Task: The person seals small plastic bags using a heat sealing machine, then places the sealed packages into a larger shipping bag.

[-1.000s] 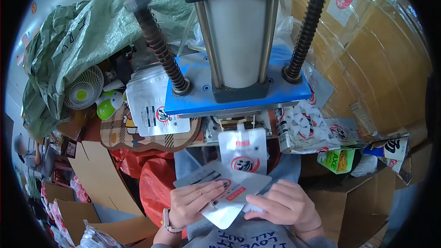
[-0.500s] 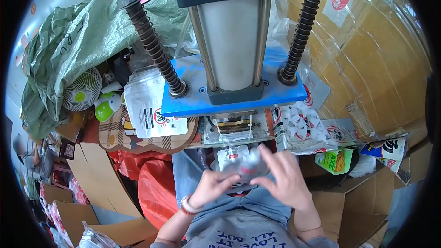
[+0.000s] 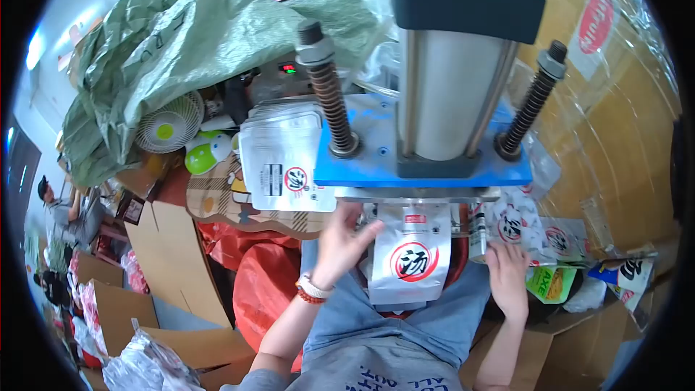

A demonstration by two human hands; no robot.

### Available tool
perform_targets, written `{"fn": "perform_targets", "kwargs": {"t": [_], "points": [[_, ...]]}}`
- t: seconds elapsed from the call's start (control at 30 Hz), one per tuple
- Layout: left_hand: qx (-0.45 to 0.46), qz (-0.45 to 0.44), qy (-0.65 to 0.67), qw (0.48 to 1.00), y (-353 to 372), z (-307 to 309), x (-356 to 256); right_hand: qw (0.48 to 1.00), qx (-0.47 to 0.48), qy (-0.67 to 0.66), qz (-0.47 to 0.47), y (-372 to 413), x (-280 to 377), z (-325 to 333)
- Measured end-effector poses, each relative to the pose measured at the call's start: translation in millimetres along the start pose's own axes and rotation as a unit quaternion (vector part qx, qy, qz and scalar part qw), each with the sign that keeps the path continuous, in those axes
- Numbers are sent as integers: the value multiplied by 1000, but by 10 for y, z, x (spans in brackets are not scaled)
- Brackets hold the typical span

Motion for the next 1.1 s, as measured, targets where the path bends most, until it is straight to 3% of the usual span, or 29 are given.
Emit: {"fn": "perform_targets", "kwargs": {"t": [0.03, 0.07, 0.13, 0.2, 0.23, 0.33, 0.4, 0.43, 0.5, 0.53, 0.6, 0.63, 0.73, 0.83, 0.9, 0.93, 1.0, 1.1], "points": [[-127, -142, -221, 957, 9, 445, -537, 1000, -2, -7, 15, 28, -53, 29], [-159, -121, -471, 859, -38, 595, -538, 998, 14, -53, 10, 38, -145, 27], [-38, -90, -502, 859, -176, 704, 211, 994, 8, -113, 13, 28, -181, 79], [20, -162, -465, 870, 37, 651, 170, 981, -66, -180, 5, 34, -238, 197], [-34, -265, -439, 858, 185, 660, 7, 981, -69, -180, -4, 68, -162, 222], [-85, -174, -318, 928, 481, 874, -67, 922, -146, -357, 37, 235, 324, 577], [-128, -196, -236, 943, 673, 894, -336, 909, -161, -364, 123, 360, 733, 730], [-123, -139, -199, 962, 777, 873, -393, 922, -161, -302, 179, 381, 981, 787], [-110, -257, -237, 930, 961, 610, -895, 933, -143, -203, 259, 327, 1385, 673], [-84, -275, -247, 925, 1030, 492, -1000, 935, -126, -169, 284, 297, 1504, 492], [-50, -334, -258, 905, 1195, 335, -1284, 931, -44, -145, 332, 330, 1662, 199], [-27, -377, -271, 885, 1296, 290, -1420, 919, -65, -161, 354, 438, 1748, 377], [89, -412, -138, 896, 1419, 229, -1698, 907, -72, -207, 359, 650, 1785, 718], [126, -329, -112, 929, 1254, -59, -1376, 936, -77, -149, 309, 437, 1588, 540], [183, -145, -35, 972, 1014, -386, -643, 971, -34, -144, 186, 211, 1305, 363], [211, -28, 20, 977, 931, -521, -344, 970, -54, -150, 183, 215, 1242, 474], [155, 103, 204, 961, 770, -601, -119, 959, -140, -194, 151, 339, 992, 779], [164, 214, 314, 910, 498, -717, -108, 955, -224, -174, 84, 344, 657, 1019]]}}
Point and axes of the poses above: each hand's wrist, its own y-axis away from the middle knuckle, its own z-axis out of the back of the hand, x = y × z, the point moved 10 cm from there along -y, towards the middle knuckle, and after that the axes turned 3 degrees about -y, right-handed, at the moved point
